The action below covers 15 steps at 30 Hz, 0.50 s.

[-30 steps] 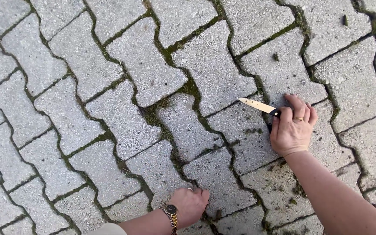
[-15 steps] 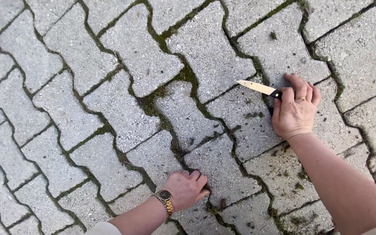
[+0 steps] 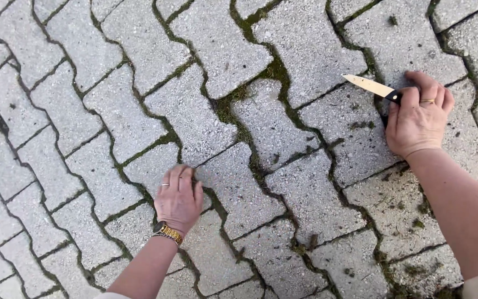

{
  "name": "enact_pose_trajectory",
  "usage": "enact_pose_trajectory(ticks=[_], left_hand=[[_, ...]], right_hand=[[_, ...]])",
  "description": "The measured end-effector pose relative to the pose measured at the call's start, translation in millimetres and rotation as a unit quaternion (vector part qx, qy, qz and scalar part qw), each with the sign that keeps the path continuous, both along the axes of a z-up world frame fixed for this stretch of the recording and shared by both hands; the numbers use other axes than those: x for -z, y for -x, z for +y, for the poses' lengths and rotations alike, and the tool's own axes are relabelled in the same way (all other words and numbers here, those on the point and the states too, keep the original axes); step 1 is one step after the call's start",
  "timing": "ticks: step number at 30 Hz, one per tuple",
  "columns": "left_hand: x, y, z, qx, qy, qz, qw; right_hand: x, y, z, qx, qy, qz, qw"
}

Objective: Scraping moss and debris from the gaps between interlocking paving stones using a small knife.

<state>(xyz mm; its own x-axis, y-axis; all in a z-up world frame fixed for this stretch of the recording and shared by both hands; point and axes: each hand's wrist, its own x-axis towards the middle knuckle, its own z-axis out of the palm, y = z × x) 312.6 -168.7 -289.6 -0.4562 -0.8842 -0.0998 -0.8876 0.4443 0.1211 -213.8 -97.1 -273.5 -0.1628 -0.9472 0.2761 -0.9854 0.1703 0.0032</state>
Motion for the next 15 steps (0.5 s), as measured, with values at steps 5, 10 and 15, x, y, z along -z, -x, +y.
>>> enact_pose_trajectory(ticks=[5,10,15], left_hand=[[30,-31,15,-0.017,0.054,0.010,0.998],[26,-47,21,-0.029,0.082,0.094,0.992],[45,-42,9,-0.071,-0.005,0.032,0.997]], right_hand=[[-6,-15,-4,0.012,-0.026,0.032,0.999],[-74,-62,-51,0.131,-0.225,0.002,0.965],[-230,-131,-121,0.138,-0.554,0.126,0.811]])
